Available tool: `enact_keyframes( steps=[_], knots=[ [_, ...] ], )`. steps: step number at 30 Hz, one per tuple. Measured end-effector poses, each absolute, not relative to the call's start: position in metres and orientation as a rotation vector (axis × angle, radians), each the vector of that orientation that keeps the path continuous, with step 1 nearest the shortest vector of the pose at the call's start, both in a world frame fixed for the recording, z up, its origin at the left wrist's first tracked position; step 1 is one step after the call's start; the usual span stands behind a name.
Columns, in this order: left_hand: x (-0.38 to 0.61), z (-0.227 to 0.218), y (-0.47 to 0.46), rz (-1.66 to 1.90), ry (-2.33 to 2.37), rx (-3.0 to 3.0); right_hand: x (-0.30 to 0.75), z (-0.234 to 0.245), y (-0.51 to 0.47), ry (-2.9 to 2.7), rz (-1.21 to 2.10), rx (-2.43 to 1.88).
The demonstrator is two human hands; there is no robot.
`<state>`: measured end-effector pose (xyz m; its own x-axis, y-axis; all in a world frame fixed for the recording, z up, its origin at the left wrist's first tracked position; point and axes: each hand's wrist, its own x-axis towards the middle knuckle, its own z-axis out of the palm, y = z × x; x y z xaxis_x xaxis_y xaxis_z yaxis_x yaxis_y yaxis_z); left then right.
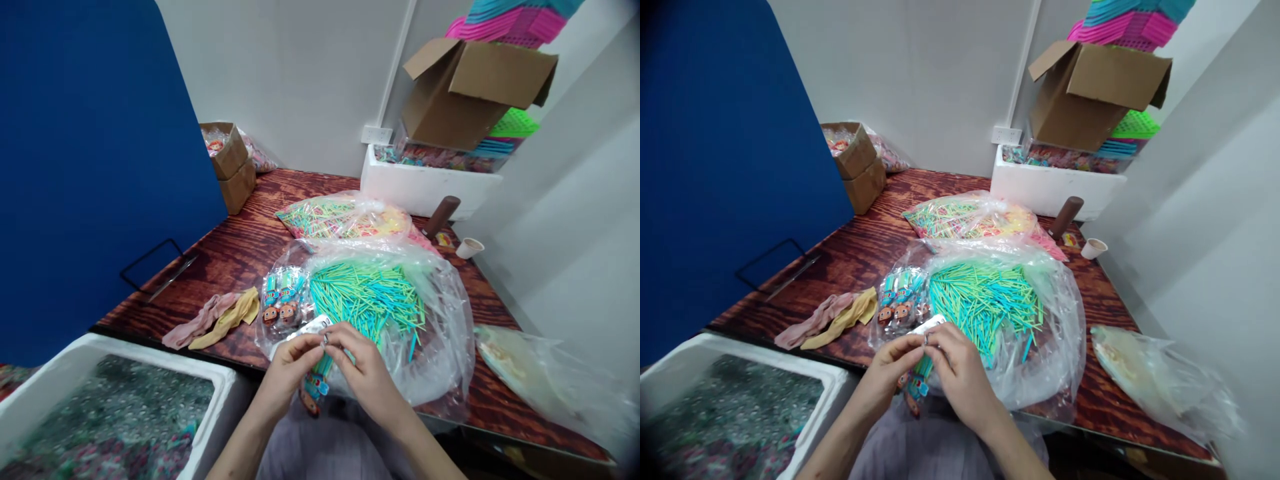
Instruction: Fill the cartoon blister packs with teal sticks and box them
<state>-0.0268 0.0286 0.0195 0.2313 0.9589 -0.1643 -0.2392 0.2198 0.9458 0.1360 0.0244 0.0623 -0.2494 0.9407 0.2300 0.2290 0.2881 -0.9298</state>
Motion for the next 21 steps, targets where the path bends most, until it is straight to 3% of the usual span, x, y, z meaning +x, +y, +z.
enact_keyframes(
  steps=[5, 7, 12, 21],
  knots=[
    [-0.046, 0.029, 0.052, 1.027, 1.020, 1.092, 0.147, 0.039, 0.050, -1.349, 1.326, -1.046],
    [-0.054, 0.029, 0.071, 1.102, 1.066, 1.116, 0.155, 0.026, 0.074, -1.421, 1.121, -1.198],
    [-0.065, 0.018, 0.141, 1.311, 1.534, 1.307, 0.167, 0.002, 0.140, -2.271, -0.075, -1.811],
    [-0.064, -0.018, 0.199, 1.242, 2.093, 1.579, 0.134, -0.014, 0.175, -2.421, -0.205, -2.018]
  ],
)
